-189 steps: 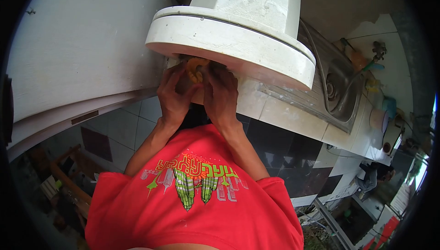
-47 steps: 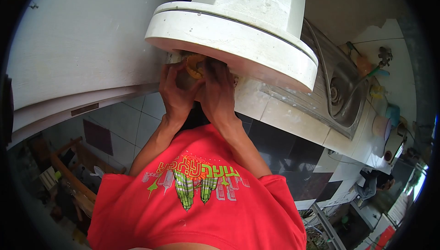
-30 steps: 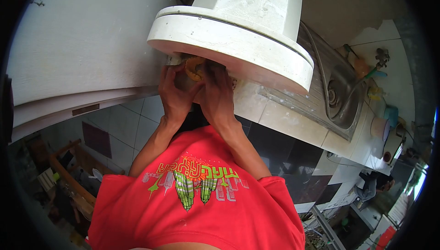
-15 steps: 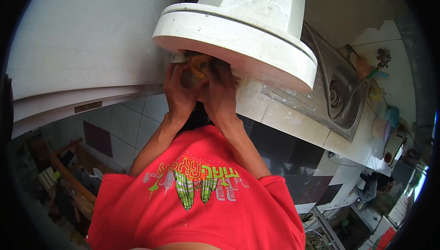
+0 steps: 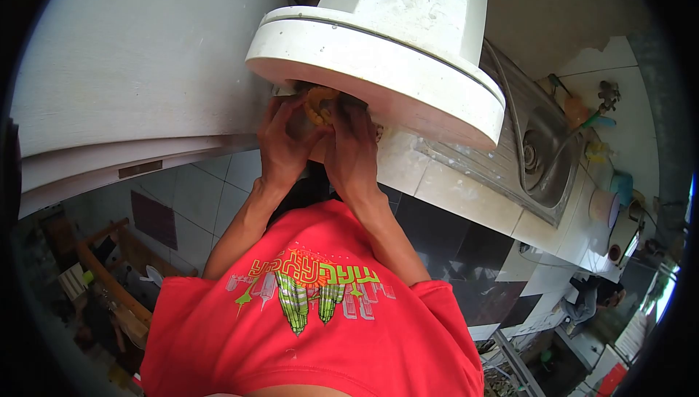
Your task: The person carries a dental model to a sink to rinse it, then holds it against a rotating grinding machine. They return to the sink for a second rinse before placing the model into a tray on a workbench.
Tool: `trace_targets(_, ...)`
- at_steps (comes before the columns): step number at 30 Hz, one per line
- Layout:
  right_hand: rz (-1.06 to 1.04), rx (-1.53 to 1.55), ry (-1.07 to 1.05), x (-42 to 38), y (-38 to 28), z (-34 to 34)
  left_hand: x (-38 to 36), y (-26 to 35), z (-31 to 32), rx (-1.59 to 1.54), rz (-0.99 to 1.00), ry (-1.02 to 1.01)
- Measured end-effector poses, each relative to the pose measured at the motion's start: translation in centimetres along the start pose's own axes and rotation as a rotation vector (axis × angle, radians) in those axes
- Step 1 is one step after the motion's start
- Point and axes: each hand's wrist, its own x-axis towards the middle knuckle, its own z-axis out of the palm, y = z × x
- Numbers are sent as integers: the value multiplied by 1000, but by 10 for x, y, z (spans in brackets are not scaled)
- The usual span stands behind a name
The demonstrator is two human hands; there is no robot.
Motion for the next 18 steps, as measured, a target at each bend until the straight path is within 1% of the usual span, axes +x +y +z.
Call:
trace_targets(10, -21, 14, 8, -3, 0, -2, 10, -7, -11, -14, 91, -140)
trace_targets(13, -16, -7, -4, -4, -1, -5, 14, -6, -16, -41, 65, -182)
trace_targets(15, 29, 59, -58, -7, -2, -8, 12, -8, -18, -3, 84, -175)
trace_targets(17, 5, 53, -18, -10, 0, -8, 9, -5, -19, 35, 107, -165)
trace_targets(18, -21, 50, 19, -11, 0, -9, 2, 2, -21, 65, 35, -182)
